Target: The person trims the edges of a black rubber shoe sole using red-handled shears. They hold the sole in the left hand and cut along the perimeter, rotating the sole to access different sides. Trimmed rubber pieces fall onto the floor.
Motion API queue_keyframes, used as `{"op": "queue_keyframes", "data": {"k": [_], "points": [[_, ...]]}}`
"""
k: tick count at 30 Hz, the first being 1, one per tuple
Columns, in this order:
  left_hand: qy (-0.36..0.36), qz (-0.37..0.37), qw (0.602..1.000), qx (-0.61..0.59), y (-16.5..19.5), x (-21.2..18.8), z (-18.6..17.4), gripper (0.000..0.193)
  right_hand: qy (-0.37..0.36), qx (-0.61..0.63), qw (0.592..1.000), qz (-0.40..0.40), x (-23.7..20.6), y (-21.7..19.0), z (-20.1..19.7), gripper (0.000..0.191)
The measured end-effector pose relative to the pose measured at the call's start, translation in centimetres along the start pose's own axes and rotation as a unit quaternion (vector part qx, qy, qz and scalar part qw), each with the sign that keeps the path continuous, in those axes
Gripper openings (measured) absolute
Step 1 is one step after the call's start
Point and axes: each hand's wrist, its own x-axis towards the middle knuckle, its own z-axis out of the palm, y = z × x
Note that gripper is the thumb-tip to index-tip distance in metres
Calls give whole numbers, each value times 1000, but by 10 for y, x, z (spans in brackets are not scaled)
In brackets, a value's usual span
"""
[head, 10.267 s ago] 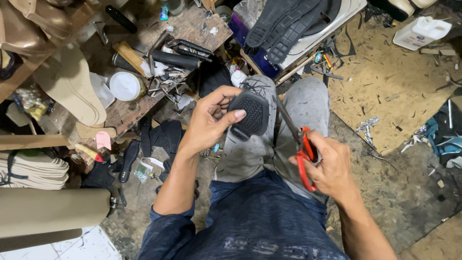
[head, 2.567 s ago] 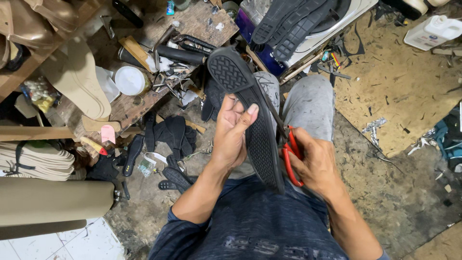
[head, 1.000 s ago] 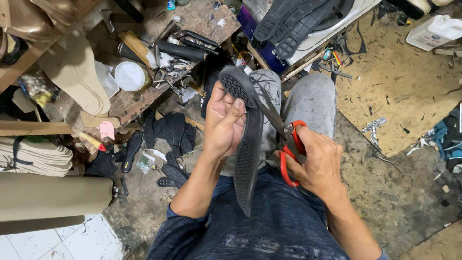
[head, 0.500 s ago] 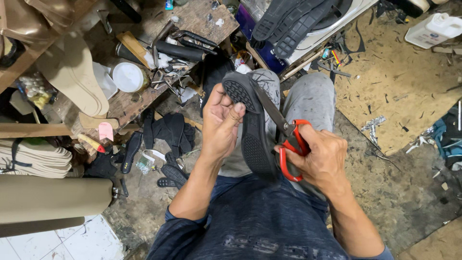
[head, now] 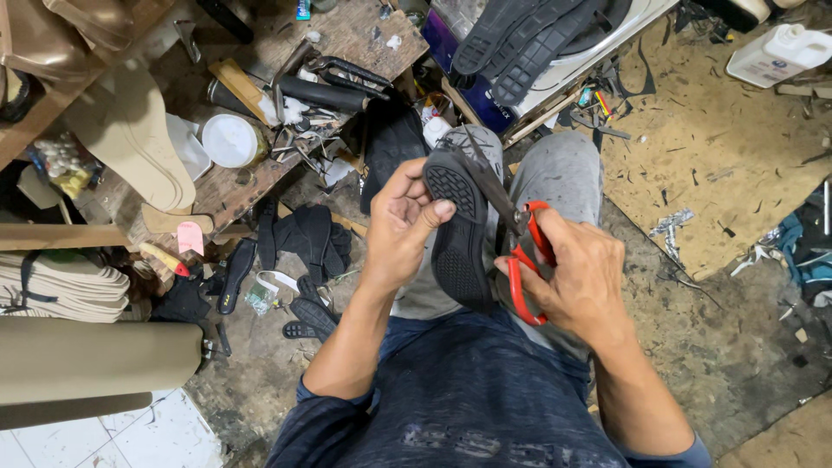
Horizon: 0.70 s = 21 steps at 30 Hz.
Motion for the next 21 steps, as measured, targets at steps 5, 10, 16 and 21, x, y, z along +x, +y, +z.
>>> {"op": "queue_keyframes", "data": {"k": [5,10,16,21], "points": [[-1,-7,998,67,14,4,-7,44,0,1,1000,-18,1,4,-7,48],[-17,-34,992,124,42,8,-13,44,-37,16,999,-20,-7,12,-16,43],[-74,15,964,254,66,12,-13,45,-55,26,998,-10,-12,21,-18,43],[-73,22,945,318,72,13,-13,43,-47,8,998,-27,-13,23,-19,44]]}}
